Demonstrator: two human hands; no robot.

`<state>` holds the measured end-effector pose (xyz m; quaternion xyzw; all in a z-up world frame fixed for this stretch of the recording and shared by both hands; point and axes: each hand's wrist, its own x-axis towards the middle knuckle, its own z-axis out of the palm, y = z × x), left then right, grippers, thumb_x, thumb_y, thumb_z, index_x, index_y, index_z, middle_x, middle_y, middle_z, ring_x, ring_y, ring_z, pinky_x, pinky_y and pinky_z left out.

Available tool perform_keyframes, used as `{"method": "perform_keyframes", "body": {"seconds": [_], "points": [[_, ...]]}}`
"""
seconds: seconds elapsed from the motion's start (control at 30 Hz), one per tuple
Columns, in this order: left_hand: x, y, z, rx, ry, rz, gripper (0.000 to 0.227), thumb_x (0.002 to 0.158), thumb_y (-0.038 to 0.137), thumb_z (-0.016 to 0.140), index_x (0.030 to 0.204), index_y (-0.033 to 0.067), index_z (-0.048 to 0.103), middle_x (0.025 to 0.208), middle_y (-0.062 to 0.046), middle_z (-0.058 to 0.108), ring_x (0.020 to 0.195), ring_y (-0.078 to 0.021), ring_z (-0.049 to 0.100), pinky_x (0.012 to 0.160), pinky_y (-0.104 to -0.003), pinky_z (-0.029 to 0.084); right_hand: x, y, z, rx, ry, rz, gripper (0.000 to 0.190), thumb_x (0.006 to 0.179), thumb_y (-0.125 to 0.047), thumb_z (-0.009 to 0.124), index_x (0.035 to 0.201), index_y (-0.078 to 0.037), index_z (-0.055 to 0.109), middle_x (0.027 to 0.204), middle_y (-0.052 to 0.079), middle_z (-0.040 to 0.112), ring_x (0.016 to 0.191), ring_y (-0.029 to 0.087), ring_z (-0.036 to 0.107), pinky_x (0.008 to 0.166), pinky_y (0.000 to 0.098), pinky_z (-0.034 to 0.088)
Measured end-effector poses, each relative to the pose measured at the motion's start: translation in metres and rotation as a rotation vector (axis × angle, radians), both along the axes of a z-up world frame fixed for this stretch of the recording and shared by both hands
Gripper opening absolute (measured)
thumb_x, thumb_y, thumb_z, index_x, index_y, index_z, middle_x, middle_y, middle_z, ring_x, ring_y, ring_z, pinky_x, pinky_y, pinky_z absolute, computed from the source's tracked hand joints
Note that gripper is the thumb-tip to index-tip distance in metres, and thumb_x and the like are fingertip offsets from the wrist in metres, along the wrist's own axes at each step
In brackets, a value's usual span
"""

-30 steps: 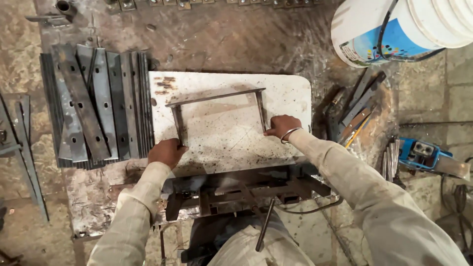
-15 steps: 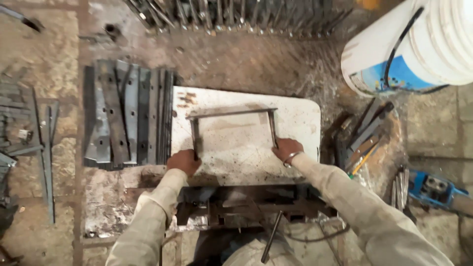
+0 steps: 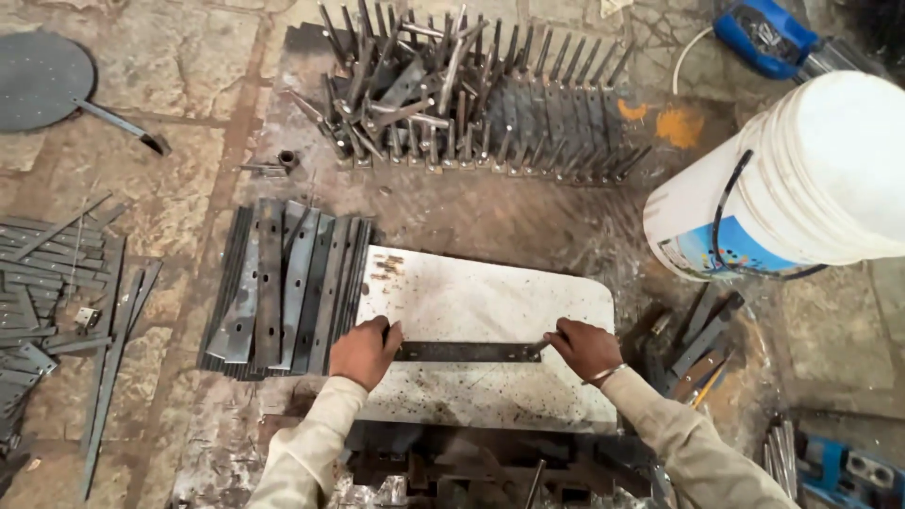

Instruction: Welding and assembling metal frame components on a workbench in a manufacturing workshop.

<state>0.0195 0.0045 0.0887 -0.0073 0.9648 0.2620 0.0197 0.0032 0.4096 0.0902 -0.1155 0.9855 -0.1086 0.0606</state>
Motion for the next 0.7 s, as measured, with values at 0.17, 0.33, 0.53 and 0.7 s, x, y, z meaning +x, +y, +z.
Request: {"method": "perform_keyframes", "body": {"seconds": [0.17,0.33,0.53,0.7], "points": [[0.015,-0.027,-0.006,0.094,-0.065,0.124,0.053,0.094,0.059,0.054,0.095,0.0099,0.072,0.087,-0.019,0.074,0.081,-0.0402,0.071,0.07,-0.051,0.055,0.002,-0.02,0.051,0.027,0.092,0.165,0.039,0.094,-0.048,0.056,0.078,-0.013,0.064,0.074,0.011,0.068,0.069,0.035,0.066,0.062,0.0499,0.051],[0.049,-0.063,-0.034,0.306,-0.1,0.316,0.057,0.095,0.061,0.051,0.105,0.0081,0.073,0.088,-0.019,0.077,0.082,-0.0392,0.073,0.073,-0.048,0.056,-0.029,-0.089,0.184,0.322,0.218,0.412,0.047,0.099,-0.05,0.049,0.07,-0.017,0.065,0.053,0.007,0.059,0.047,0.029,0.059,0.05,0.0469,0.049],[0.11,-0.082,-0.094,0.454,-0.047,0.407,0.06,0.094,0.06,0.055,0.107,0.004,0.073,0.083,-0.021,0.077,0.079,-0.0371,0.074,0.074,-0.045,0.056,-0.229,0.017,0.236,-0.344,-0.046,0.319,0.035,0.098,-0.047,0.055,0.094,-0.019,0.076,0.076,0.002,0.068,0.065,0.013,0.061,0.056,0.0293,0.05],[0.138,-0.081,-0.103,0.523,-0.32,0.566,0.057,0.093,0.056,0.055,0.128,0.0132,0.068,0.08,-0.026,0.075,0.077,-0.0373,0.076,0.074,-0.047,0.057,-0.19,-0.099,0.389,0.07,0.897,0.373,0.018,0.107,-0.015,0.064,0.091,-0.013,0.071,0.078,0.001,0.066,0.062,0.012,0.059,0.053,0.0256,0.049]]}}
